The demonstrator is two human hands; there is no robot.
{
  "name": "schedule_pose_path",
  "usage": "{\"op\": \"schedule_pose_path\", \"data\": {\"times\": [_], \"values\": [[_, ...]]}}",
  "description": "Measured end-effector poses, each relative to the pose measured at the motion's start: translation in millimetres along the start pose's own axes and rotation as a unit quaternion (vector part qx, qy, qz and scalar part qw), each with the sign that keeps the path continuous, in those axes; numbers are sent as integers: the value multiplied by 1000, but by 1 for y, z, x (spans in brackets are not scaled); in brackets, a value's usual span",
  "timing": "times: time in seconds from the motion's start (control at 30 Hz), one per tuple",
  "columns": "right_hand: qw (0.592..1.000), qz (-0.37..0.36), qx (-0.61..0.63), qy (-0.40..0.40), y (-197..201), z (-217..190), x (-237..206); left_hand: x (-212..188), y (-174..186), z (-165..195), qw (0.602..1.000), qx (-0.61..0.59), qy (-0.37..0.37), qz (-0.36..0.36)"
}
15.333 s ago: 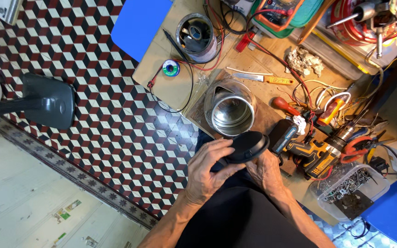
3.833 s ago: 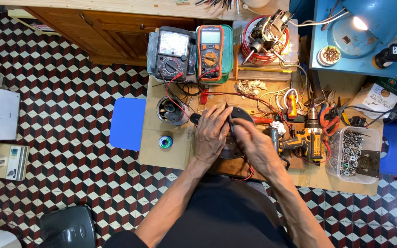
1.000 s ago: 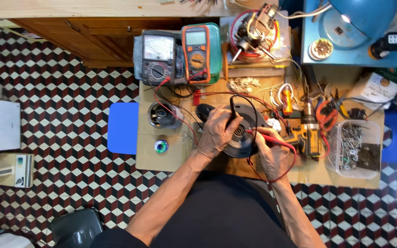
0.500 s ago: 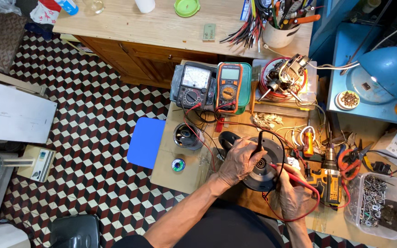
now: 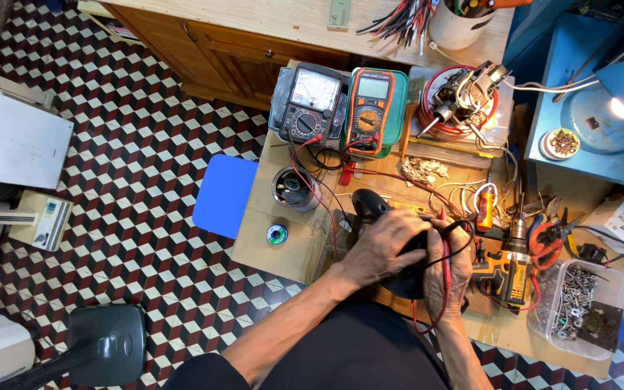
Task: The person repairs a table fan by brushing its blades and testing it. They then disassemble a stainless steel electric kettle using a power drill, remove the base, and test the internal heating element with a multimeter.
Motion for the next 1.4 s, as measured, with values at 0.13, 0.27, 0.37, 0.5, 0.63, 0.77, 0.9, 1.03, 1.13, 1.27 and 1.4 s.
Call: {"op": "schedule_pose_path", "data": {"times": [0.13,0.27,0.37,0.5,0.63,0.77,0.9,1.03,1.13,1.27,1.4], "values": [[1000,30,4,7,-4,0,1,-57,16,-56,911,-27,378,164],[998,34,-4,-45,-5,2,2,-85,-6,-134,866,-156,425,212],[997,34,21,-62,-5,2,2,-92,-46,-182,814,-240,508,149],[992,51,12,-115,-1,9,3,-95,-63,-204,815,-212,530,98],[995,57,41,-69,5,7,7,-88,-68,-210,856,-179,483,53],[994,60,28,-86,14,10,8,-85,-79,-209,857,-239,454,51],[991,61,48,-113,22,12,8,-89,-83,-207,836,-281,463,88],[990,56,42,-123,26,6,8,-94,-82,-208,827,-277,483,83],[992,46,15,-114,27,-1,8,-99,-82,-210,802,-308,503,89],[991,42,30,-125,27,1,9,-100,-82,-215,799,-312,502,107],[984,24,-33,-171,16,20,10,-88,-76,-215,828,-293,473,72]]}}
Point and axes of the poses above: each hand's wrist, its own x-axis towards the middle knuckle, its own y-axis out of the back of the hand, z = x × y, the point moved 5 cm from there along x, towards the middle knuckle, and after that the axes turned 8 degrees about z, right-handed, at the moved point
